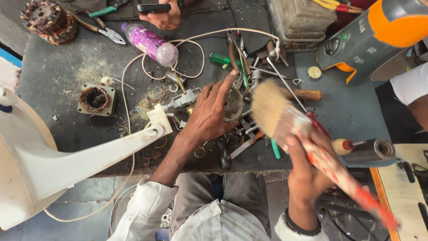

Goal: The person cleans a small motor component with a brush, then uses a screwdriver to tighten screws on the component. The person handles the motor and tools on a cluttered workbench.

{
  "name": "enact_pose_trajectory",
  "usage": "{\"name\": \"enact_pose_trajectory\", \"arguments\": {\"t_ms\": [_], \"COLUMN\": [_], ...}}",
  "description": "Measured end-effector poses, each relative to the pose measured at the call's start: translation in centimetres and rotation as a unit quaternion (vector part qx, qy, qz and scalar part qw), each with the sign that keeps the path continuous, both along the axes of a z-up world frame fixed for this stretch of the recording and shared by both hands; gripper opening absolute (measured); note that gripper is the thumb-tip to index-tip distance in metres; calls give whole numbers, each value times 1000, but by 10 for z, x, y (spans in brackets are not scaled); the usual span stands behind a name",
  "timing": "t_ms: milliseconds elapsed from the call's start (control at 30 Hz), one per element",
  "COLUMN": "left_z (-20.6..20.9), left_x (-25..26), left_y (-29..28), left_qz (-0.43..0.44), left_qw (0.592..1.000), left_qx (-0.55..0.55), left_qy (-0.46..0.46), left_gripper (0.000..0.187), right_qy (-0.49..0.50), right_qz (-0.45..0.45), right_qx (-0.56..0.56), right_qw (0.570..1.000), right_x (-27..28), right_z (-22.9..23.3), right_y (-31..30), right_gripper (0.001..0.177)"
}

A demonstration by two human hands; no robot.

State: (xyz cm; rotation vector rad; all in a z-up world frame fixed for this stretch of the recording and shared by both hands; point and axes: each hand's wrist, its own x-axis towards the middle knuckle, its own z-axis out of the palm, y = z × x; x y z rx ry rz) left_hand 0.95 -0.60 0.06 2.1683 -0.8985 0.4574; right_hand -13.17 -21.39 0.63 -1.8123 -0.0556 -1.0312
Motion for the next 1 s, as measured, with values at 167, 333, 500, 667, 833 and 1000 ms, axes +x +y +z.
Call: {"name": "enact_pose_trajectory", "arguments": {"t_ms": [167,333,500,667,833,1000], "left_z": [-19,-19,-20,-14,-12,-8], "left_x": [1,7,6,9,7,8], "left_y": [-3,1,2,0,3,3], "left_qz": [-31,-50,-99,-118,-107,-109], "left_qw": [998,996,992,988,988,985], "left_qx": [-15,-10,-37,-39,-15,-21], "left_qy": [46,70,62,93,109,130], "left_gripper": [140,138,141,140,134,133], "right_qy": [122,187,116,153,162,101], "right_qz": [116,160,119,222,158,217], "right_qx": [148,-42,-107,-144,-159,-222], "right_qw": [975,968,980,952,961,945], "right_x": [37,51,39,51,49,51], "right_z": [-2,23,50,45,49,51], "right_y": [20,9,-10,-5,-7,2], "right_gripper": [32,30,30,32,28,32]}}
